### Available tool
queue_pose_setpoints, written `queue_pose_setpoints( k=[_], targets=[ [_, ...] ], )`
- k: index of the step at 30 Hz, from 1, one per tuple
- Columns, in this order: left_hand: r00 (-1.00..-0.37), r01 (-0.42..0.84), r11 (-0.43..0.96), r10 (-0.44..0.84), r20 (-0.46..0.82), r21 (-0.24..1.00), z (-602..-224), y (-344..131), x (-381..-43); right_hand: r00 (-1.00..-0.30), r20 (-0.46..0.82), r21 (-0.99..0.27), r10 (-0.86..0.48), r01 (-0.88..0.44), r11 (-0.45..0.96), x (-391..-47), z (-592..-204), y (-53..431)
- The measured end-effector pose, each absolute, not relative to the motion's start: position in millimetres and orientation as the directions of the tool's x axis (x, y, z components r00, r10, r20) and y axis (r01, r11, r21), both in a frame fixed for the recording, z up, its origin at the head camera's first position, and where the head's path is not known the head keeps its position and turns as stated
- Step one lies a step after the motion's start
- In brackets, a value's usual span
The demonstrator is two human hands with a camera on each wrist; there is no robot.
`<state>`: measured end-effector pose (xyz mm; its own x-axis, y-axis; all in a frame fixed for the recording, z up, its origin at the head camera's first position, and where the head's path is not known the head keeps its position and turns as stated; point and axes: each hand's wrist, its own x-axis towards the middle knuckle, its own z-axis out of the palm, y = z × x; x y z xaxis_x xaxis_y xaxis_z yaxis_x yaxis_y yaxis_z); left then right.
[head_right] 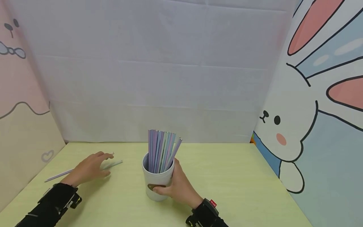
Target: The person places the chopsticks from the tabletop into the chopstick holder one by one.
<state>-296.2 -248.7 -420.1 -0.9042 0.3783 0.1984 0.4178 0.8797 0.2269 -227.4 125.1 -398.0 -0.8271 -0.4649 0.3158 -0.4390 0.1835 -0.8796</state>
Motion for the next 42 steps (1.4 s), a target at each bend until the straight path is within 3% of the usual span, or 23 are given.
queue_pose_setpoints(
  k=[11, 28, 35, 42],
  targets=[
    [-0.937, 0.35, 0.884, 0.336, 0.101, 0.31, -432.3, -255.5, -299.1, -0.829, 0.325, -0.875, -0.455, -0.446, 0.187, -246.0, -431.5, 127.2],
    [-0.909, 0.401, 0.833, 0.412, 0.057, 0.381, -448.1, -256.0, -304.8, -0.828, 0.32, -0.872, -0.461, -0.448, 0.198, -248.3, -439.4, 124.8],
    [-0.876, 0.482, 0.811, 0.455, 0.159, 0.332, -428.3, -247.5, -303.4, -0.827, 0.327, -0.864, -0.458, -0.458, 0.21, -247.9, -438.9, 124.7],
    [-0.858, 0.509, 0.784, 0.429, 0.282, 0.355, -377.6, -219.8, -295.8, -0.82, 0.339, -0.867, -0.462, -0.463, 0.186, -237.0, -418.5, 122.7]
  ],
)
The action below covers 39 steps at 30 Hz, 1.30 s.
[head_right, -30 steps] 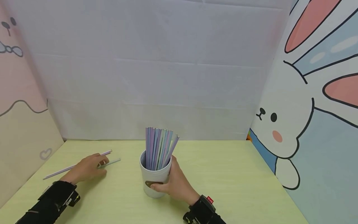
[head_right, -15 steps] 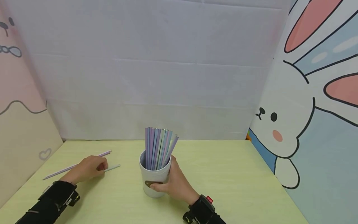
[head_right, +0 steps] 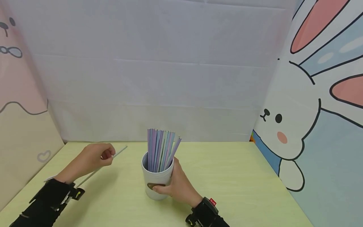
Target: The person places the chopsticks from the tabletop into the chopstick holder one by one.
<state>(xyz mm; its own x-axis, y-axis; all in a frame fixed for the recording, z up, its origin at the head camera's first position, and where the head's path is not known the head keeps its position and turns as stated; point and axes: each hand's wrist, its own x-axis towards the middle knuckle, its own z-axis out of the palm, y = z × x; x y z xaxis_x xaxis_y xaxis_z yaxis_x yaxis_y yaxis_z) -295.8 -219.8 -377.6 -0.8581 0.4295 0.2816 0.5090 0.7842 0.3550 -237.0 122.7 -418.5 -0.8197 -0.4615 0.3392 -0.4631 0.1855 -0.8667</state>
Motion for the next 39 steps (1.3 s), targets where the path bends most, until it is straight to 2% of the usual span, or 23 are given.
queue_pose_setpoints(
  k=[9, 15, 22, 29, 34, 39],
  targets=[
    [-0.765, 0.619, 0.658, 0.38, 0.52, 0.429, -309.5, -172.1, -270.7, -0.81, 0.337, -0.863, -0.48, -0.47, 0.187, -230.3, -404.4, 121.9],
    [-0.662, 0.716, 0.54, 0.322, 0.676, 0.444, -271.9, -141.8, -262.4, -0.814, 0.334, -0.858, -0.476, -0.472, 0.204, -230.1, -406.5, 123.4],
    [-0.576, 0.795, 0.374, 0.22, 0.787, 0.477, -230.7, -104.7, -242.3, -0.828, 0.313, -0.87, -0.466, -0.447, 0.209, -230.2, -407.4, 123.6],
    [-0.584, 0.806, 0.233, 0.168, 0.794, 0.544, -230.1, -82.4, -240.4, -0.815, 0.335, -0.863, -0.474, -0.467, 0.192, -237.3, -416.6, 123.4],
    [-0.619, 0.78, 0.252, 0.174, 0.766, 0.573, -241.6, -68.4, -240.7, -0.83, 0.308, -0.871, -0.465, -0.443, 0.213, -231.3, -404.5, 123.2],
    [-0.682, 0.727, 0.267, 0.169, 0.712, 0.633, -280.7, -66.5, -269.3, -0.824, 0.326, -0.862, -0.464, -0.461, 0.212, -230.5, -404.3, 122.5]
  ],
)
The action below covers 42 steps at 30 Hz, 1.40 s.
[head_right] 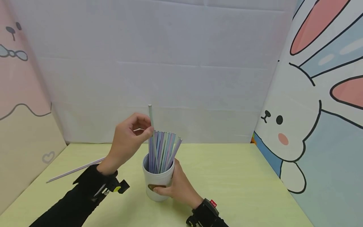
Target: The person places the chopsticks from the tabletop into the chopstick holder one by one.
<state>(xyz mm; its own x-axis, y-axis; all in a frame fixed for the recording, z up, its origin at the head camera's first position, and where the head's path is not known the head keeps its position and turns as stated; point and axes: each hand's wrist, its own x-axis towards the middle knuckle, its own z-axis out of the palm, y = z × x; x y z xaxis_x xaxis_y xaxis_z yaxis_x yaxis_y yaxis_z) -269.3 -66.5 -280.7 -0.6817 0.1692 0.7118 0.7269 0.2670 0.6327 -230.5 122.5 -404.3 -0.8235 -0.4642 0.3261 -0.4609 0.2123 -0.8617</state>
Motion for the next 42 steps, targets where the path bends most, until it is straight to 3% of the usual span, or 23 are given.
queue_pose_setpoints(
  k=[14, 27, 36, 42],
  targets=[
    [-0.763, 0.644, 0.321, 0.204, 0.614, 0.694, -329.1, -62.5, -284.0, -0.82, 0.329, -0.868, -0.468, -0.459, 0.193, -231.5, -405.3, 123.3],
    [-0.781, 0.623, 0.38, 0.246, 0.574, 0.684, -353.9, -60.6, -282.4, -0.812, 0.333, -0.866, -0.479, -0.464, 0.185, -230.5, -403.1, 124.2],
    [-0.745, 0.663, 0.454, 0.318, 0.586, 0.595, -358.9, -63.3, -281.7, -0.807, 0.35, -0.856, -0.475, -0.482, 0.187, -230.4, -403.7, 124.9],
    [-0.705, 0.69, 0.493, 0.295, 0.645, 0.529, -345.2, -75.5, -277.0, -0.805, 0.347, -0.86, -0.481, -0.478, 0.18, -231.1, -403.2, 124.8]
  ],
)
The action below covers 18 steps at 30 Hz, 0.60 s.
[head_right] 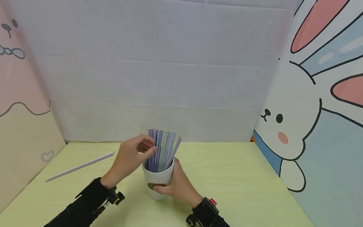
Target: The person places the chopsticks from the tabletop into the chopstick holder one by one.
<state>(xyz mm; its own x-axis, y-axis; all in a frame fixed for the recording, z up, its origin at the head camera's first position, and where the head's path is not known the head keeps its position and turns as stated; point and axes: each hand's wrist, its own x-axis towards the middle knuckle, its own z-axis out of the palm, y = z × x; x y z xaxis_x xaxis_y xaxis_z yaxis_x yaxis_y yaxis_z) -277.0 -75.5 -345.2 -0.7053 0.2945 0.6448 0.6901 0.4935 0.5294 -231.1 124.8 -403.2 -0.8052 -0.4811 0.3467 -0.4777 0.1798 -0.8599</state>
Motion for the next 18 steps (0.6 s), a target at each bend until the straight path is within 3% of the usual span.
queue_pose_setpoints(
  k=[10, 18],
  targets=[
    [-0.618, 0.653, 0.659, 0.179, 0.765, 0.373, -320.7, -116.3, -279.3, -0.812, 0.355, -0.86, -0.464, -0.478, 0.18, -241.3, -420.3, 125.3],
    [-0.691, 0.573, 0.754, 0.232, 0.685, 0.323, -337.9, -154.3, -290.0, -0.818, 0.335, -0.866, -0.467, -0.462, 0.189, -229.4, -399.4, 123.8]
  ],
)
